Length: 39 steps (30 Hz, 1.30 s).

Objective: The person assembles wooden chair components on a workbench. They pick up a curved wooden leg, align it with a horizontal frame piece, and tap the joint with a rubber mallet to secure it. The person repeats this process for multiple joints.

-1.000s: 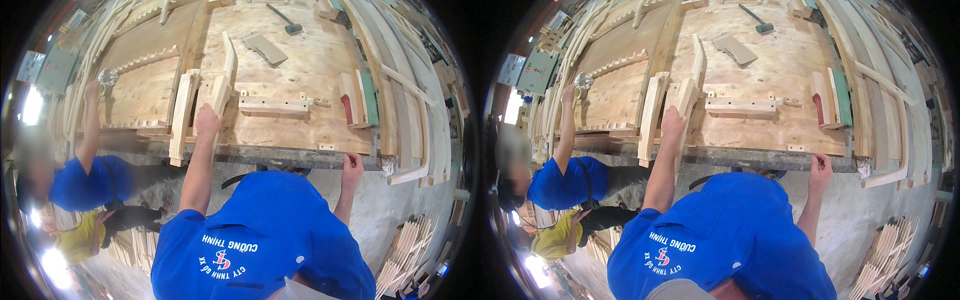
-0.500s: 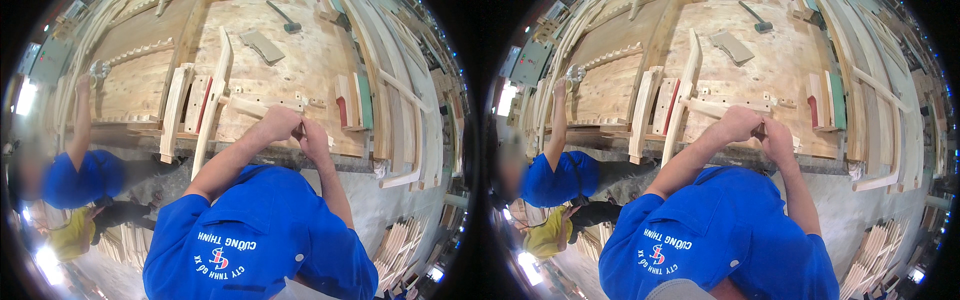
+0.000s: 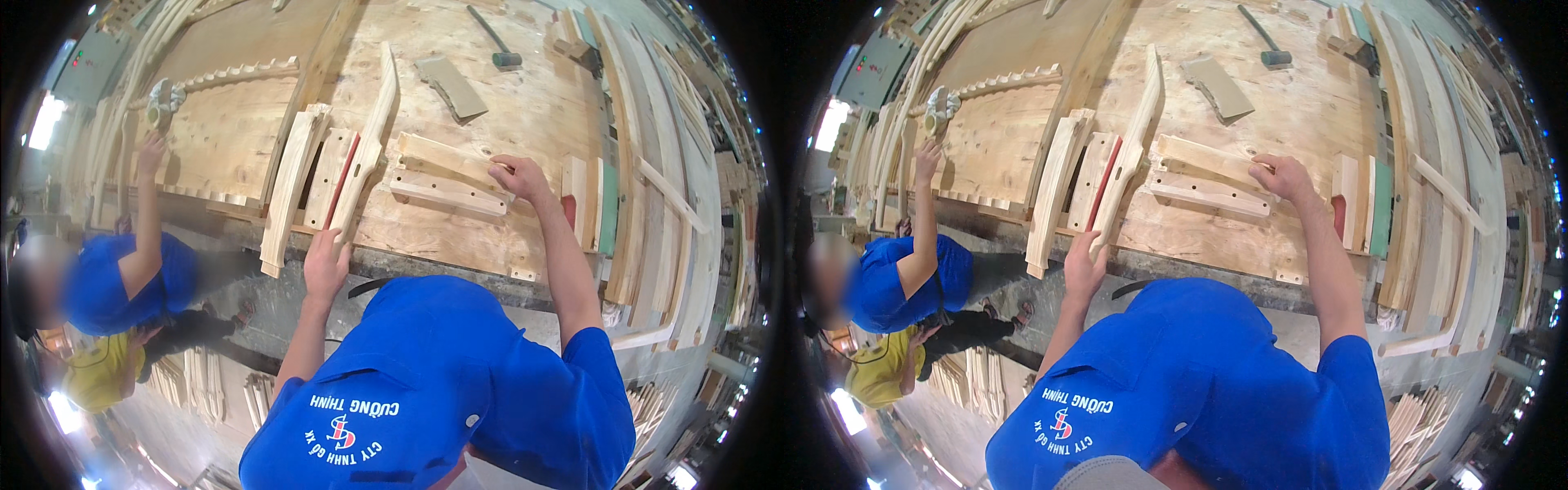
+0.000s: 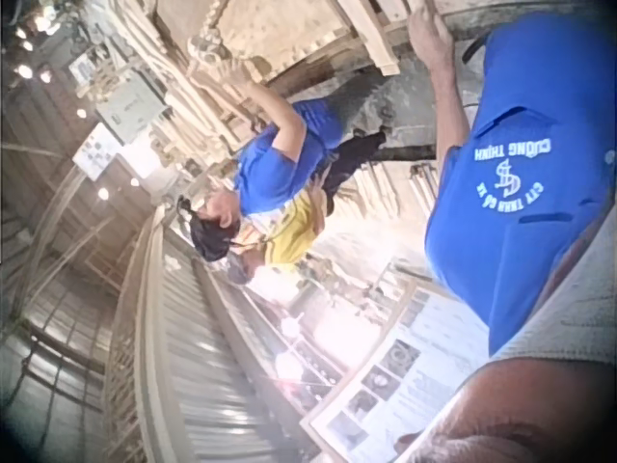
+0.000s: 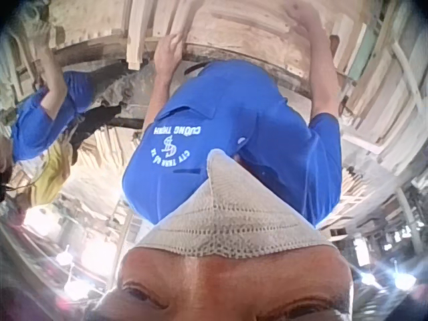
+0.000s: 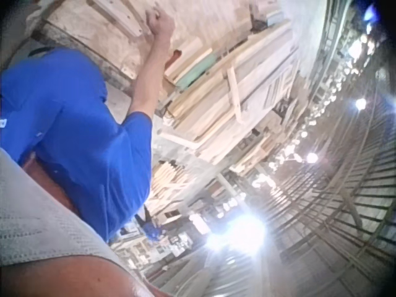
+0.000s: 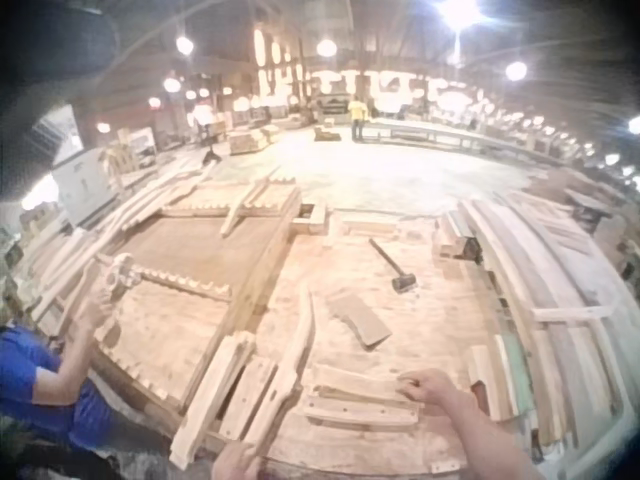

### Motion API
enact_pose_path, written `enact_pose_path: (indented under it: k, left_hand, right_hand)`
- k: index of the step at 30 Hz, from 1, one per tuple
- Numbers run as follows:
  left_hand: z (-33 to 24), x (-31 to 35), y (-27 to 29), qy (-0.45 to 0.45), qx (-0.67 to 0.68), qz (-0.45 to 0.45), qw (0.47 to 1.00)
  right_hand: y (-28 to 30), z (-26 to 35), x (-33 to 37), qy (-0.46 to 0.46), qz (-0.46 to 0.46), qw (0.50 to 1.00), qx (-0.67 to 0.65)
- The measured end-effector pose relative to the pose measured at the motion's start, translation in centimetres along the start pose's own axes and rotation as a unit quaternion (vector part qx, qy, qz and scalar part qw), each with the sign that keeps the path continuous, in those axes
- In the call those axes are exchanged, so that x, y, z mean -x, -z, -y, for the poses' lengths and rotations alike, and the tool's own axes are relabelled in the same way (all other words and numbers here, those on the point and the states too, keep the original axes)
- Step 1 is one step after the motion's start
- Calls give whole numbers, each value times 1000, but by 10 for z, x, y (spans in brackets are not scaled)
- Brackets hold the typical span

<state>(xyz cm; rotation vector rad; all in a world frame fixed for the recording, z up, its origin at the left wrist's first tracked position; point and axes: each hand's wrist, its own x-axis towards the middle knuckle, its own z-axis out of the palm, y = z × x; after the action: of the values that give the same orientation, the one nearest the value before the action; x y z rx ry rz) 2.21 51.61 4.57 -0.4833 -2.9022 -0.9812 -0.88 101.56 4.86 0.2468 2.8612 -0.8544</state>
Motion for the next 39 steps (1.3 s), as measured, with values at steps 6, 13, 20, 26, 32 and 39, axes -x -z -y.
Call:
enact_pose_path:
  k: [6, 13, 20, 26, 32, 39]
  left_hand:
    - [32, 60, -3, 65, -76, -31, 994]
    - [63, 56, -24, 331, -11, 93, 939]
    - [64, 47, -32, 327, -47, 61, 942]
    - [64, 49, -30, 334, -38, 58, 940]
    - [64, 55, -29, 328, -39, 50, 943]
    - [46, 52, -40, 338, -48, 48, 939]
  right_hand:
    - [-31, -22, -36, 59, 77, 995, -28]
    - [-41, -20, -54, 103, 145, 981, -82]
    - [-50, -14, -54, 89, 103, 991, -11]
    - [-46, -5, -55, 86, 144, 977, -129]
    - [-53, -11, -53, 65, 136, 974, -172]
    - [-57, -10, -56, 60, 146, 978, -138]
